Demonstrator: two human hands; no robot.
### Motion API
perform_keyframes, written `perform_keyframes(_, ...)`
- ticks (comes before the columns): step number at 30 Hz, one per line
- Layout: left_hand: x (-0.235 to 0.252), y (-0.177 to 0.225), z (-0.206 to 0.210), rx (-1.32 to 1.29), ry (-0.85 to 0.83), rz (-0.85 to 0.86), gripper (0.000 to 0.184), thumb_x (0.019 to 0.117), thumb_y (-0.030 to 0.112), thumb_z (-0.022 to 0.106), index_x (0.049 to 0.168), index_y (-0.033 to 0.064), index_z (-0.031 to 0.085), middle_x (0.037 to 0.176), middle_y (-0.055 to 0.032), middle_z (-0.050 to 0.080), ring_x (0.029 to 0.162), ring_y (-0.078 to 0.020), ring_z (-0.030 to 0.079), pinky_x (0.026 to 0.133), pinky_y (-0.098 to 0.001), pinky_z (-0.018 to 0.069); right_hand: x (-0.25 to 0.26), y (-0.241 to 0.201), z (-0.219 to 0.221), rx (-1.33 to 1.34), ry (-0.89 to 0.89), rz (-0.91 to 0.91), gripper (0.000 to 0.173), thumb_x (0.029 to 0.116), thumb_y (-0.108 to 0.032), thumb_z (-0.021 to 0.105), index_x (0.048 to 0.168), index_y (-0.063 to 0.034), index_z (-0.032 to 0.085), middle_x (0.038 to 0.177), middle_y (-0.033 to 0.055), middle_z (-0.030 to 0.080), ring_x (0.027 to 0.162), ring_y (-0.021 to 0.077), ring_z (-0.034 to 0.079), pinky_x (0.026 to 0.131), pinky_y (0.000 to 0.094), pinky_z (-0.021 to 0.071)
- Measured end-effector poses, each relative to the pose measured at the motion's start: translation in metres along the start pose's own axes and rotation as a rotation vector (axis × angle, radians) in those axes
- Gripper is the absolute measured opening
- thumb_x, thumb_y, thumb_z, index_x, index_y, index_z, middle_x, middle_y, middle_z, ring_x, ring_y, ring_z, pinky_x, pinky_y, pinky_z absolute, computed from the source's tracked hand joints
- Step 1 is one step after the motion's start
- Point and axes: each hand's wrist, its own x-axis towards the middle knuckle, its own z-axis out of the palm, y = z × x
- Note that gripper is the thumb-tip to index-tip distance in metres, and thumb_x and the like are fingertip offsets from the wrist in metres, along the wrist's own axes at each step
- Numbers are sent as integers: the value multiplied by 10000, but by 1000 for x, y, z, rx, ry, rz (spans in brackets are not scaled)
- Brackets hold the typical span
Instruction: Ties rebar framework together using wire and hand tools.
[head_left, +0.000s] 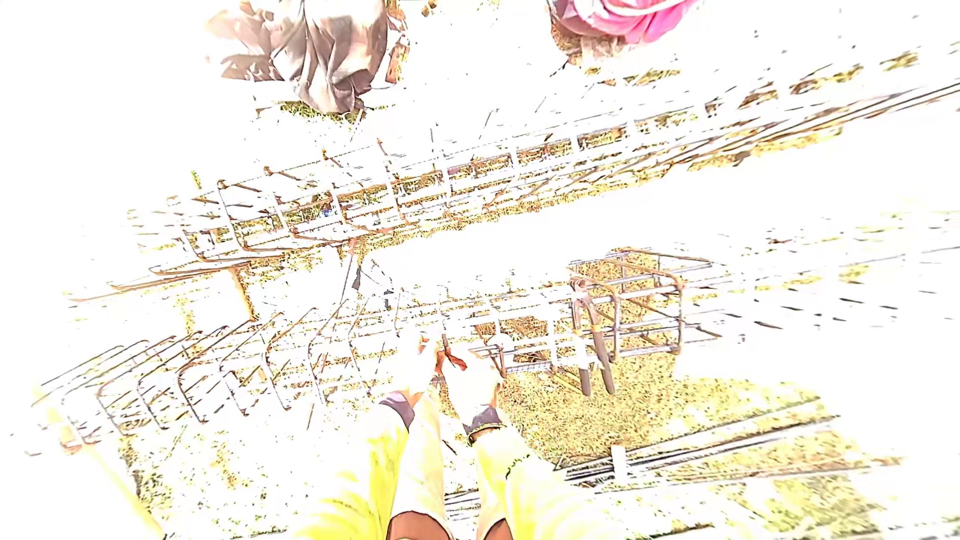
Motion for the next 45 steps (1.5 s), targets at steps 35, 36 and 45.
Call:
perform_keyframes(35,-23,-39,42,-61,68,-37,348,1106,251,428,1292,21,612,1021,-119,682,860,-180,658,788,-357,566,4,-18,-41,-587,-403,-202,363,1053,-269,483,1358,-149,638,1393,144,618,1321,318,575,1110,514,463)
perform_keyframes(36,-24,-44,50,-202,84,-56,343,1112,273,422,1190,18,639,901,-88,653,708,-139,603,650,-313,531,9,-15,-43,-633,-416,-271,359,1041,-294,507,1342,-153,642,1375,140,627,1310,322,580,1100,518,472)
perform_keyframes(45,-59,16,63,-1177,-1,-561,443,1140,370,242,870,86,451,524,-12,406,348,-88,375,330,-209,361,25,-49,-67,-621,-545,-330,511,988,-372,648,1418,-100,603,1398,163,613,1268,336,595,1041,543,481)
